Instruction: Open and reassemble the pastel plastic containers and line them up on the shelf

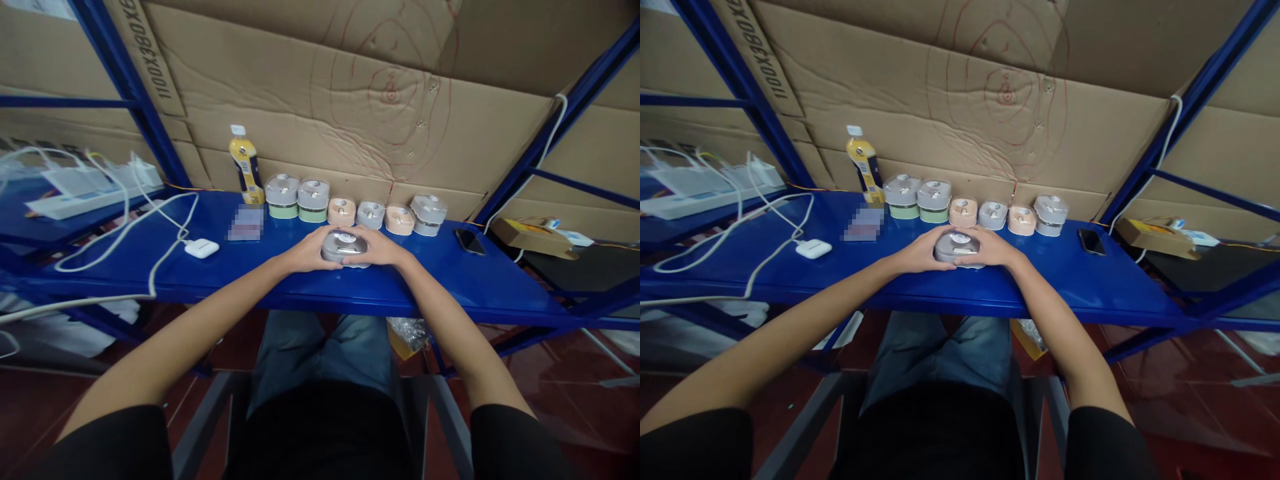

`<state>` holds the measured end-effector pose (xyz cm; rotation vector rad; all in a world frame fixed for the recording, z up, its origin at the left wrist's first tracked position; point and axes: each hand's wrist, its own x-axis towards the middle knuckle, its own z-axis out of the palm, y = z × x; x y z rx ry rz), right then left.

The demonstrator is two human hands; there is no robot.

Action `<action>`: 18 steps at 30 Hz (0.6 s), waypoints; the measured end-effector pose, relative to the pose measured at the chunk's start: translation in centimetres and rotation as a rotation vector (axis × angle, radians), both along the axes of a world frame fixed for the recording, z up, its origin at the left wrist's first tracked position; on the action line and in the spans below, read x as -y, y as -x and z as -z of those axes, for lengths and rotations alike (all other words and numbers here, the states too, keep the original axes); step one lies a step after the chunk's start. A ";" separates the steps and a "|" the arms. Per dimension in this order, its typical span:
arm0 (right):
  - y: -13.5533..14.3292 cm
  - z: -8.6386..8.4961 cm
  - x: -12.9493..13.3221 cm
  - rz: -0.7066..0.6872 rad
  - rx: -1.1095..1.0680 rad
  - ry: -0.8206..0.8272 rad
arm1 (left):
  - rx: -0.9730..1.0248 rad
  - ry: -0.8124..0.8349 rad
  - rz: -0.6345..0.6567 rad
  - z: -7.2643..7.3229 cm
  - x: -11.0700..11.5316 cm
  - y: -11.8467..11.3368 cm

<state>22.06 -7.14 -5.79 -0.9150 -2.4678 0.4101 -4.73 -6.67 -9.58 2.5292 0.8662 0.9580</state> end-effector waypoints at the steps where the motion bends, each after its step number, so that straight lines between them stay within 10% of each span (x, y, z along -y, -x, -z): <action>1: -0.3 0.1 0.2 -0.009 0.019 0.004 | -0.010 0.007 -0.007 0.1 -0.1 0.1; 8: -2.6 -0.8 0.4 0.144 0.009 -0.125 | 0.144 -0.009 -0.066 -0.2 0.2 0.4; 14: -5.6 -4.2 -2.7 0.972 -0.015 -0.331 | 0.151 -0.072 -0.148 -0.1 0.0 0.4; 18: -5.9 -4.2 -5.8 1.280 0.136 -0.308 | 0.088 -0.041 -0.137 0.2 -0.1 0.3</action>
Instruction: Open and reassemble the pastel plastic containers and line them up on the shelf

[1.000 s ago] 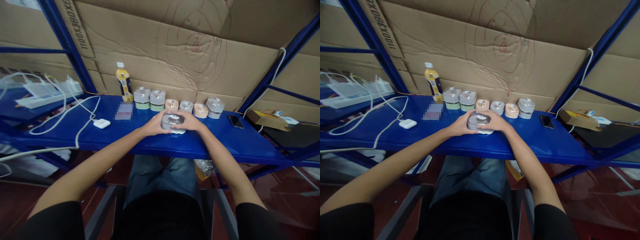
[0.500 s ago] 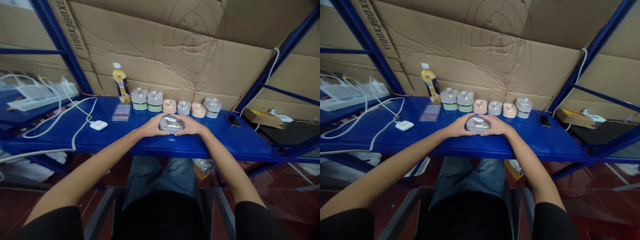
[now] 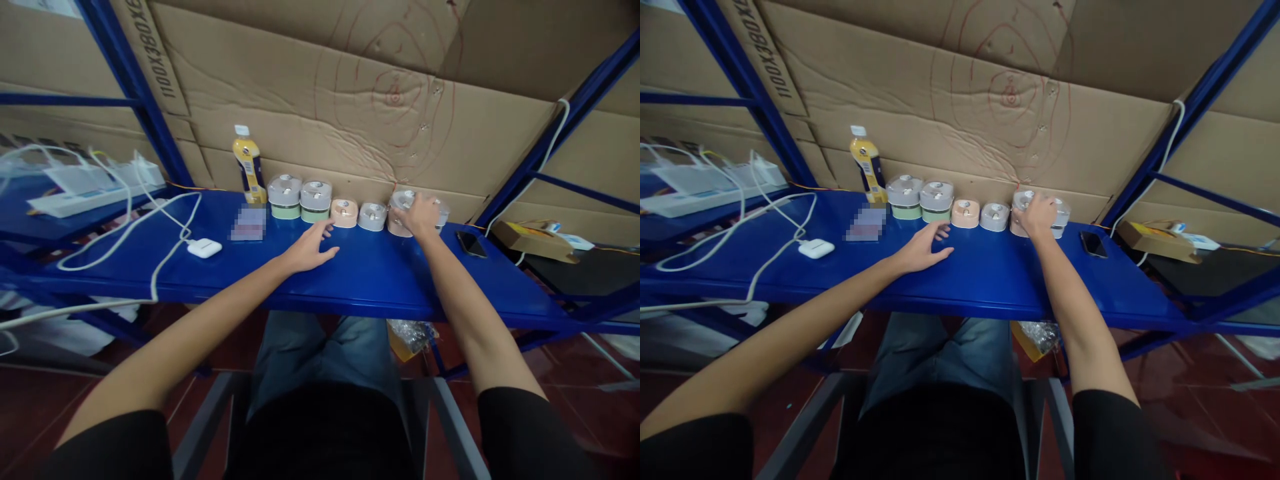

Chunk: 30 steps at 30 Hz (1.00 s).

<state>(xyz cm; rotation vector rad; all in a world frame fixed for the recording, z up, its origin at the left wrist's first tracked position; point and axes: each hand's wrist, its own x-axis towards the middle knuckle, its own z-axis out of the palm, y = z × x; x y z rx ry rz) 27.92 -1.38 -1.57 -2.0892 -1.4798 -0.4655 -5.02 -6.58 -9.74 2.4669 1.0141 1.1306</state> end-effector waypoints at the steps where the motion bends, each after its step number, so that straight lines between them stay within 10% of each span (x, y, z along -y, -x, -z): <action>1: 0.2 0.3 -0.6 0.036 0.013 0.018 | -0.008 0.008 0.001 0.1 0.0 0.0; 10: 1.9 1.8 -0.7 0.028 0.154 -0.076 | -0.061 0.034 -0.009 0.2 0.0 0.1; 18: 9.7 2.5 -1.6 -0.712 0.307 0.173 | -0.058 -0.004 -0.010 0.2 -0.1 0.2; 30: 10.8 3.0 4.6 -0.785 0.122 0.157 | 0.013 -0.041 -0.029 -0.2 0.2 0.2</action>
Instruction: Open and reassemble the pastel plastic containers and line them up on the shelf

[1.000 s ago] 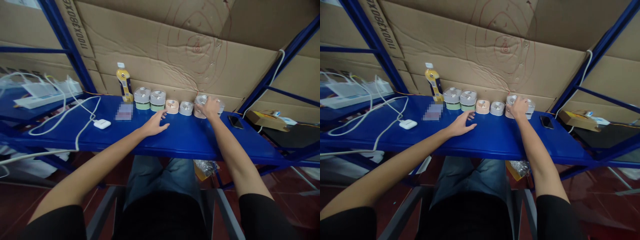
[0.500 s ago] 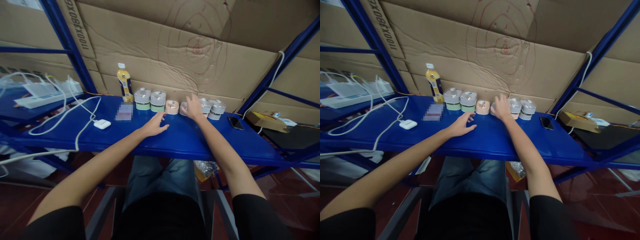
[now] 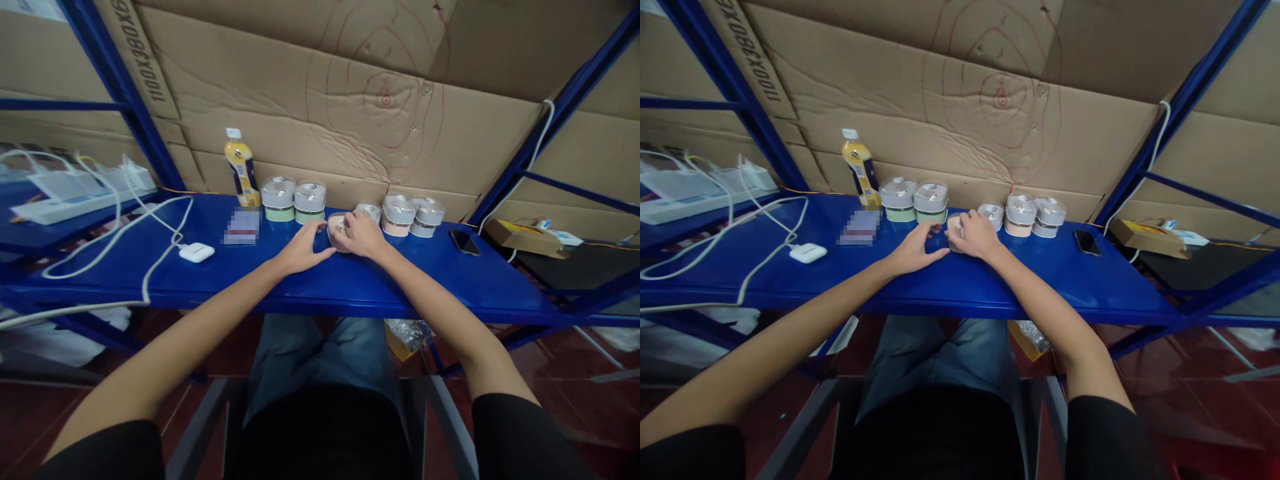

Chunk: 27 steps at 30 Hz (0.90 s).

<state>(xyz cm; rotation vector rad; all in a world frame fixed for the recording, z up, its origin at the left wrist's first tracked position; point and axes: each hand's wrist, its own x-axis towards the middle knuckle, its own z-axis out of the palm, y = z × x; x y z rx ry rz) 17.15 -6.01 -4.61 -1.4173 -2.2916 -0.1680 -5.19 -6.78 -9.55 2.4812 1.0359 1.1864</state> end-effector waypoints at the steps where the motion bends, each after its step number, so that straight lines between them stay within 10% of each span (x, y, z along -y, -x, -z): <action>1: 0.1 -0.3 0.6 0.070 -0.053 0.007 | 0.015 0.002 0.000 0.0 0.0 0.0; 5: 0.8 -1.1 1.3 0.264 -0.129 0.193 | 0.045 0.048 0.018 0.2 -0.2 0.3; 12: -0.4 -1.0 1.1 -0.409 -0.080 0.276 | 0.060 0.152 0.155 0.3 -0.8 0.7; 20: -0.6 -0.2 1.6 -0.416 -0.164 0.223 | 0.053 0.171 0.144 -0.1 -0.4 0.7; 27: -7.5 -0.2 -0.2 -0.209 -0.512 0.211 | -0.066 0.117 0.067 -0.4 0.4 0.8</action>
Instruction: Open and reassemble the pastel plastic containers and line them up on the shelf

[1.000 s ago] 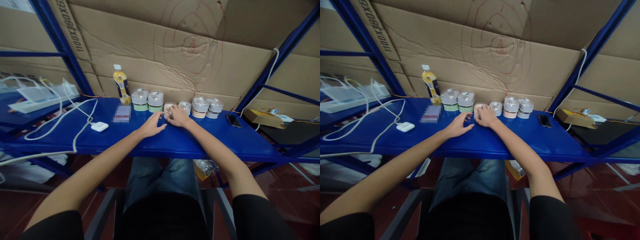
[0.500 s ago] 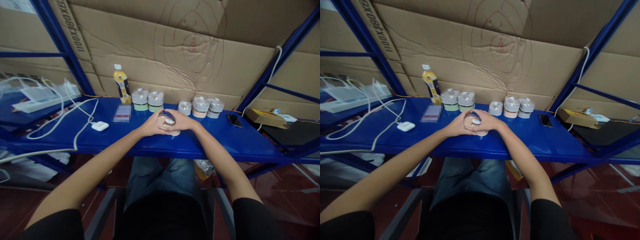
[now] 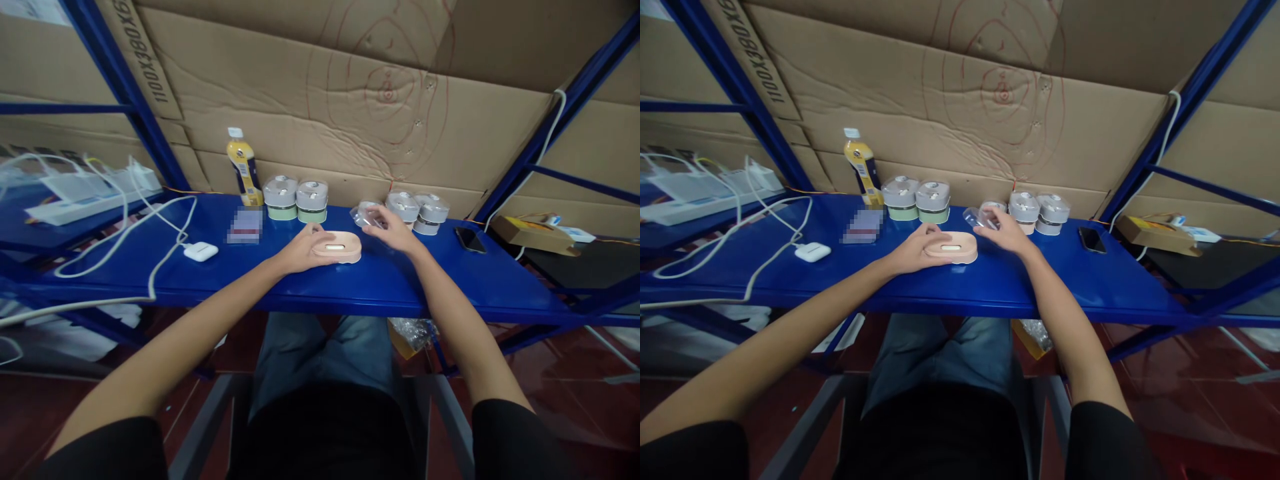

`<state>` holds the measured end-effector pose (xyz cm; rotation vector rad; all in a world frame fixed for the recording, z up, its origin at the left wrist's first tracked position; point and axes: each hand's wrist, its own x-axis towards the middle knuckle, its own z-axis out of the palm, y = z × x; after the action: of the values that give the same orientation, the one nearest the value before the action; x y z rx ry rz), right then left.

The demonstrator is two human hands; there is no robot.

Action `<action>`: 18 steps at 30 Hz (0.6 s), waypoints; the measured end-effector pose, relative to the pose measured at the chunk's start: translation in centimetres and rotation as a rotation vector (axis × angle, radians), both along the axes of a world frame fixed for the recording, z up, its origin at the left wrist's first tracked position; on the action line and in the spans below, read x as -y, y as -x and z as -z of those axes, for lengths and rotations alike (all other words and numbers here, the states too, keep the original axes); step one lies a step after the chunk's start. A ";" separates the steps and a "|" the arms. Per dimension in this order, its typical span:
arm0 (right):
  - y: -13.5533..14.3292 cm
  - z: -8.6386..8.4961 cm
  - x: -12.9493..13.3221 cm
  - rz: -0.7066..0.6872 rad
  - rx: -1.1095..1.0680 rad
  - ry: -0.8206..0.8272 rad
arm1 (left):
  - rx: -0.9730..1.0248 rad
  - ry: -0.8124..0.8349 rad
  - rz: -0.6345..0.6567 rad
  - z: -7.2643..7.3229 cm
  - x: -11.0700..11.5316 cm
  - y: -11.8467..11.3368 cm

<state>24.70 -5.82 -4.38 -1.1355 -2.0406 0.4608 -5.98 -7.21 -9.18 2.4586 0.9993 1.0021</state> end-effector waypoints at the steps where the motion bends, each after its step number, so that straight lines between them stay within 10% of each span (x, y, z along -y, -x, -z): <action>1: -0.8 0.1 -0.1 0.059 0.001 0.015 | -0.013 -0.010 0.025 -0.1 0.1 0.0; 18: -1.5 1.4 -0.5 0.192 0.050 0.044 | 0.005 -0.085 -0.055 -0.5 -0.2 0.1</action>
<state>26.18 -5.29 -5.78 -1.3668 -1.9485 0.3858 -6.12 -6.97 -8.69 2.5079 1.0490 1.0893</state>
